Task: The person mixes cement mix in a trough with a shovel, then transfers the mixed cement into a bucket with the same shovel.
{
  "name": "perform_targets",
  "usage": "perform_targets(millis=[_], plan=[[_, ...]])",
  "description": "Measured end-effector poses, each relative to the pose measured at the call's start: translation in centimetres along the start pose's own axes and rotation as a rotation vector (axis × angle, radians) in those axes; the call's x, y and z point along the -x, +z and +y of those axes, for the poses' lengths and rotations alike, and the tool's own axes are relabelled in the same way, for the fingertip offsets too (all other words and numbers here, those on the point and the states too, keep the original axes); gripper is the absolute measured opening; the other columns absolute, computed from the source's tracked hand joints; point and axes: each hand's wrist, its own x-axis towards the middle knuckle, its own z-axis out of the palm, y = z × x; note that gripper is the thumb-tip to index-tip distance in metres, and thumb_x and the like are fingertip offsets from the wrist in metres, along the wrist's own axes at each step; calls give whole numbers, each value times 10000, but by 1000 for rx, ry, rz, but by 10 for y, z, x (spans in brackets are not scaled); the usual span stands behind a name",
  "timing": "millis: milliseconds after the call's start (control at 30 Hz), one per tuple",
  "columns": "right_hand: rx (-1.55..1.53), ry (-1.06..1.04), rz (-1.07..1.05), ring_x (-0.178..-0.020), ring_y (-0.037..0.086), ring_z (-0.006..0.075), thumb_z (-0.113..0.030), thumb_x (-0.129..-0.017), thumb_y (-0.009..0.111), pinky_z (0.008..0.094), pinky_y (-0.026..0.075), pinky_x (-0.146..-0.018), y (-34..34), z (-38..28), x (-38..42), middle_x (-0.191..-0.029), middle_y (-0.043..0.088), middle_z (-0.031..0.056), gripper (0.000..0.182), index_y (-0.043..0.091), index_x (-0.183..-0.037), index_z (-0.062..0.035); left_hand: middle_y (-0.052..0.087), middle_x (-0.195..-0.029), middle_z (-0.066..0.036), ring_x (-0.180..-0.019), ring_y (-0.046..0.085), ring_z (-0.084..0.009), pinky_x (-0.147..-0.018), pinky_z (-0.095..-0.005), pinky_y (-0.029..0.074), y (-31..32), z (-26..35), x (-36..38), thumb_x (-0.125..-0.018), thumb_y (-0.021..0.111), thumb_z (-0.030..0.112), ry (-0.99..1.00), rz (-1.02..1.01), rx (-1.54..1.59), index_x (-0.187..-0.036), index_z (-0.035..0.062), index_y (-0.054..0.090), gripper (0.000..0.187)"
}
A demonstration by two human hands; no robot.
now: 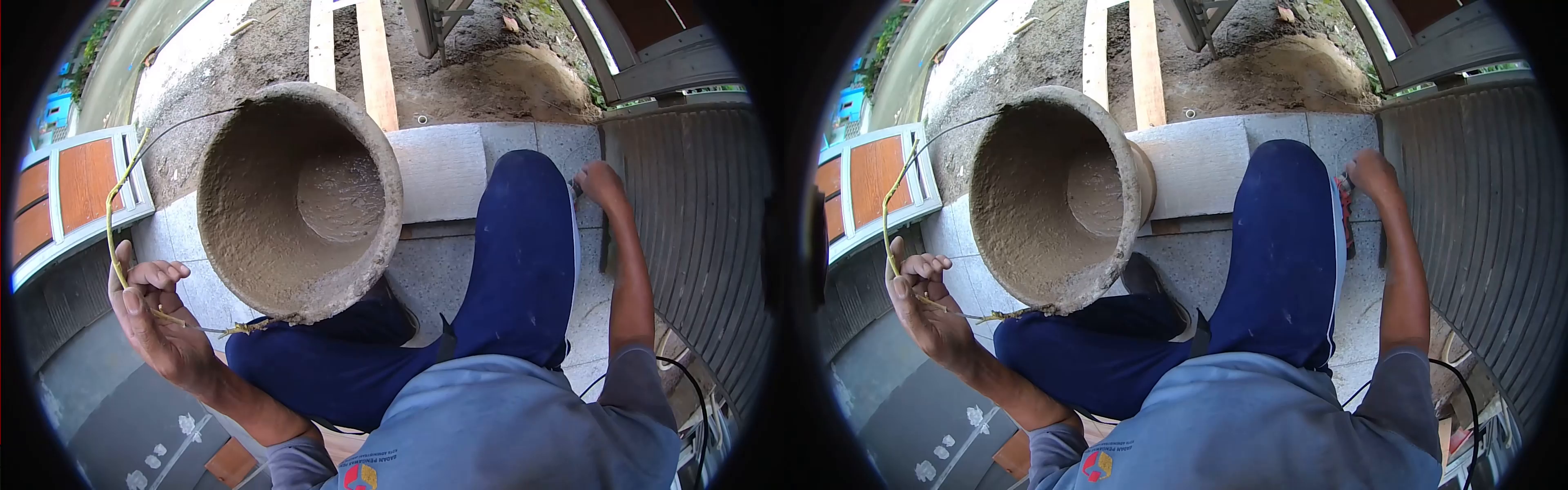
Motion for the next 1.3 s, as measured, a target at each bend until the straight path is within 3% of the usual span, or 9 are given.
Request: perform_targets(millis=[167, 300, 367, 467, 700, 900, 1000, 1133, 1300], plan=[[-287, -196, 461, -772, 601, 402, -277, -923, 522, 479, 460, -718, -90, -107, 15, -845, 624, 216, 290, 579, -860, 1, 505, -882, -90, -862, 523, -182, -837, -359, 468, 3, 1, 0, -1017, 375, 266, 6, -2, 16, -1358, -111, 369, 507], [-318, -551, 438, -675, 578, 315, -258, -951, 472, 444, 480, -684, -114, -215, 33, -721, 572, 172, 286, 560, -833, -13, 512, -871, -88, -841, 528, -165, -812, -347, 477, 6, 4, 0, -1022, 362, 262, -10, 21, 26, -1355, -105, 375, 496], [-264, -551, 110, -730, 616, 357, -252, -942, 474, 478, 499, -718, -112, -262, 40, -776, 612, 197, 286, 568, -868, 8, 512, -850, -91, -822, 529, -161, -783, -334, 484, 8, 7, 2, -1027, 348, 245, -14, 38, 19, -1351, -114, 369, 485], [-214, -739, 191, -815, 643, 397, -236, -926, 490, 509, 508, -754, -63, -288, 33, -843, 642, 228, 271, 581, -904, 17, 512, -819, -93, -776, 532, -155, -746, -324, 497, 7, 9, 2, -1028, 350, 220, -25, 59, 33, -1338, -134, 366, 471], [-118, -620, -77, -843, 645, 431, -216, -899, 516, 514, 508, -793, -62, -292, 73, -869, 650, 260, 251, 607, -894, 18, 489, -822, -83, -765, 519, -173, -732, -324, 483, -7, 6, 3, -1014, 378, 308, -82, -33, 50, -1340, -138, 356, 554], [-123, -455, -237, -859, 634, 434, -244, -892, 537, 527, 491, -773, -100, -272, 132, -891, 656, 239, 253, 605, -944, -6, 542, -776, -61, -735, 539, -133, -718, -278, 472, -20, 36, -35, -977, 495, 321, -349, -45, -80, -1290, -102, 458, 527], [-239, -332, -143, -872, 629, 435, -210, -891, 518, 516, 493, -789, -117, -256, 160, -931, 654, 235, 221, 589, -935, -6, 549, -763, -26, -701, 530, -93, -671, -243, 465, -14, 58, -62, -958, 567, 287, -655, -80, 141, -1197, -67, 537, 429], [-370, -287, -23, -901, 617, 424, -201, -889, 513, 513, 485, -802, -147, -209, 237, -967, 641, 225, 209, 577, -950, -11, 546, -646, -7, -568, 517, -90, -551, -254, 424, -9, 71, -80, -906, 657, 292, -831, -198, 111, -966, 2, 625, 298], [-261, 1, -158, -918, 620, 416, -187, -862, 532, 491, 490, -805, -234, -96, 347, -950, 646, 223, 200, 584, -972, -28, 517, -594, -2, -523, 509, -102, -523, -266, 435, -17, 95, -83, -881, 660, 306, -826, -268, -122, -792, 47, 603, 279]])
